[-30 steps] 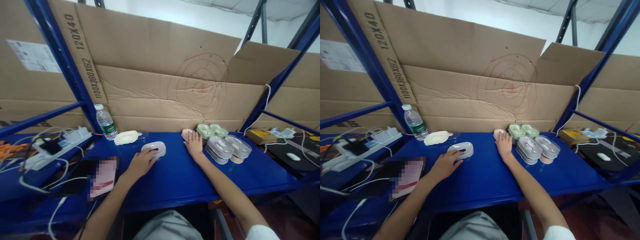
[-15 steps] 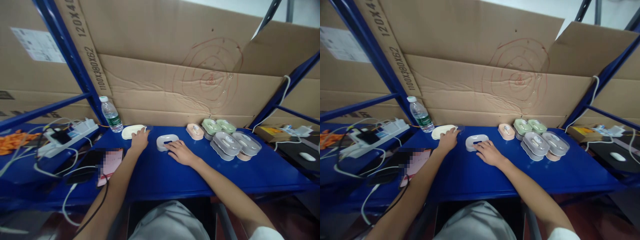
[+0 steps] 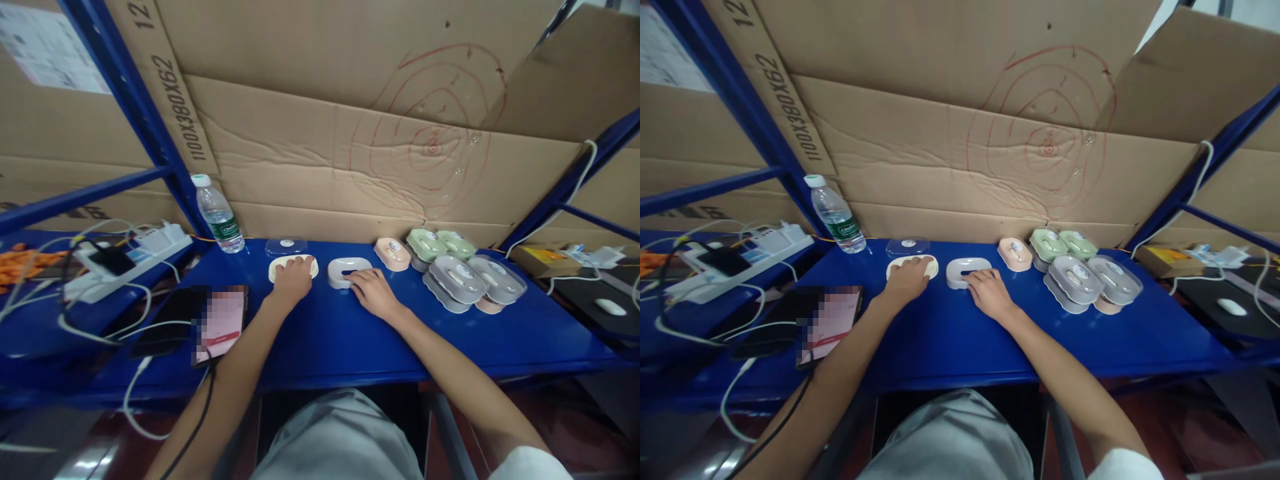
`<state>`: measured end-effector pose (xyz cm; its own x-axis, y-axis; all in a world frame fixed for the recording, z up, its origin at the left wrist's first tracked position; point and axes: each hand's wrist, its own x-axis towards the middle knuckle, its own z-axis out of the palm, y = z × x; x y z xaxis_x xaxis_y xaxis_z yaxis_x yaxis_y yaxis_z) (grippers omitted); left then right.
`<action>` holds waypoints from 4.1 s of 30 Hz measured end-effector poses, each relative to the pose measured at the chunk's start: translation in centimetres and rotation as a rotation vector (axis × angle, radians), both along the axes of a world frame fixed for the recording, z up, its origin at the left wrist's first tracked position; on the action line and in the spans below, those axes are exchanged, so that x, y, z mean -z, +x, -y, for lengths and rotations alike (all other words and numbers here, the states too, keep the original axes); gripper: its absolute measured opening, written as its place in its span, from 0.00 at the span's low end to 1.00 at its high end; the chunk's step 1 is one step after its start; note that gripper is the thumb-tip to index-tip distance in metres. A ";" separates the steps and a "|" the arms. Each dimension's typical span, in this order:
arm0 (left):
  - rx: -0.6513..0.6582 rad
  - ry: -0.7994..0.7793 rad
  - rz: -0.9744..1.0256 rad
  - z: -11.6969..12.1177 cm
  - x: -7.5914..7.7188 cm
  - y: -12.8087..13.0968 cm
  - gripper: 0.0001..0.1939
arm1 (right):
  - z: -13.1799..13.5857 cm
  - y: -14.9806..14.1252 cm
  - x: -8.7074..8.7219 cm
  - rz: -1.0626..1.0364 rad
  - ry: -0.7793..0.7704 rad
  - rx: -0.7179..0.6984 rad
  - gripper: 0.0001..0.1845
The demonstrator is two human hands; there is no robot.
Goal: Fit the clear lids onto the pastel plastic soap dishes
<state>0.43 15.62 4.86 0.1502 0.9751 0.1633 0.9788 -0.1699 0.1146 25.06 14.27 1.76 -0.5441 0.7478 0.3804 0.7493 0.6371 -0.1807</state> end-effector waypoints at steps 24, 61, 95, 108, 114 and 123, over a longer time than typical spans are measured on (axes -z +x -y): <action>0.262 -0.067 0.340 0.0 3.0 2.0 0.55 | 1.0 -0.9 -0.4 -0.079 0.031 -0.113 0.19; 0.003 0.000 0.215 -2.7 1.8 -1.7 0.40 | -2.3 3.8 0.6 -0.097 -0.155 0.005 0.19; 0.369 0.033 0.386 -1.4 4.2 2.7 0.36 | -4.2 3.9 2.2 -0.272 -0.146 -0.055 0.44; 0.335 -0.017 0.436 -2.1 5.1 2.2 0.41 | -3.3 3.5 1.8 -0.249 -0.164 -0.083 0.44; 0.372 0.026 0.459 -2.2 5.3 2.1 0.38 | -4.0 3.9 2.0 -0.279 -0.142 -0.050 0.37; 0.419 0.023 0.468 -2.7 5.6 1.7 0.38 | -4.1 3.9 2.5 -0.247 -0.063 0.005 0.35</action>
